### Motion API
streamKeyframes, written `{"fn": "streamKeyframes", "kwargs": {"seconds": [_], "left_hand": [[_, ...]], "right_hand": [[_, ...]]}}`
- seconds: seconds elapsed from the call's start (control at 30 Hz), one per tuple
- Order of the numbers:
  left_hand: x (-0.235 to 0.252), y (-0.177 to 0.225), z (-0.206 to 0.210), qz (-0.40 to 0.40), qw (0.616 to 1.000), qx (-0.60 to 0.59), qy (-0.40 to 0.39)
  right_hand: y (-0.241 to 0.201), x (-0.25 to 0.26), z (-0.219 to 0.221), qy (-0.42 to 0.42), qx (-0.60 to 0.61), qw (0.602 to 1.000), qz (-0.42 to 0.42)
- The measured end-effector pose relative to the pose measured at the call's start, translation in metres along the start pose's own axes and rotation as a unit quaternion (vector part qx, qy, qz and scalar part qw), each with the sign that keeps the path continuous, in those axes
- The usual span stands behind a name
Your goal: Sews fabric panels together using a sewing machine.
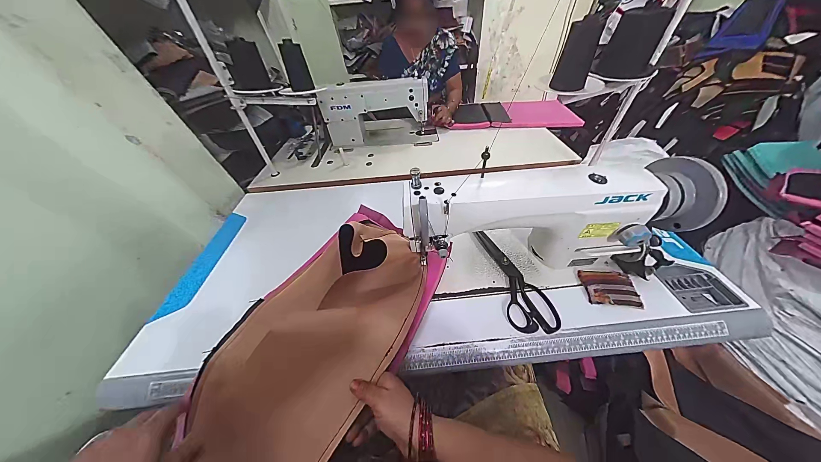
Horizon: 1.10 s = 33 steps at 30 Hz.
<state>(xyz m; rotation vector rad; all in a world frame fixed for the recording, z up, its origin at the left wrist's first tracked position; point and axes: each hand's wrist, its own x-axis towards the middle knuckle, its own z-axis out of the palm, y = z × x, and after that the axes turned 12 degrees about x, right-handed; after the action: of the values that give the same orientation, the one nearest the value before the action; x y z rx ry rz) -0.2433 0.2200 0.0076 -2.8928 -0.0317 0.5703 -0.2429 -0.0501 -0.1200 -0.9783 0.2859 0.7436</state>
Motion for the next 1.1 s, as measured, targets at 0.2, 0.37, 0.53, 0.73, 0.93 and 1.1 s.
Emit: {"fn": "streamKeyframes", "kwargs": {"seconds": [0.2,0.37,0.53,0.73,0.93,1.1], "left_hand": [[0.071,0.086,0.003,0.138,0.94,-0.097,0.296],[0.142,0.136,-0.027,0.05,0.992,-0.103,0.044],[0.168,0.137,-0.018,0.042,0.985,-0.151,0.075],[0.183,0.134,-0.019,0.065,0.984,-0.157,0.047],[0.179,0.14,-0.016,0.044,0.985,-0.158,0.063],[0.175,0.143,-0.01,0.035,0.982,-0.165,0.086]], "right_hand": [[-0.039,-0.008,0.018,-0.035,-0.449,0.892,-0.033],[-0.06,-0.014,0.024,-0.025,-0.605,0.796,-0.013],[-0.044,-0.016,-0.003,-0.075,-0.569,0.806,-0.146],[-0.034,-0.022,-0.031,0.122,-0.503,0.813,-0.267],[-0.082,0.012,-0.023,0.227,-0.594,0.763,-0.117],[-0.098,0.028,-0.035,0.154,-0.536,0.803,-0.207]]}}
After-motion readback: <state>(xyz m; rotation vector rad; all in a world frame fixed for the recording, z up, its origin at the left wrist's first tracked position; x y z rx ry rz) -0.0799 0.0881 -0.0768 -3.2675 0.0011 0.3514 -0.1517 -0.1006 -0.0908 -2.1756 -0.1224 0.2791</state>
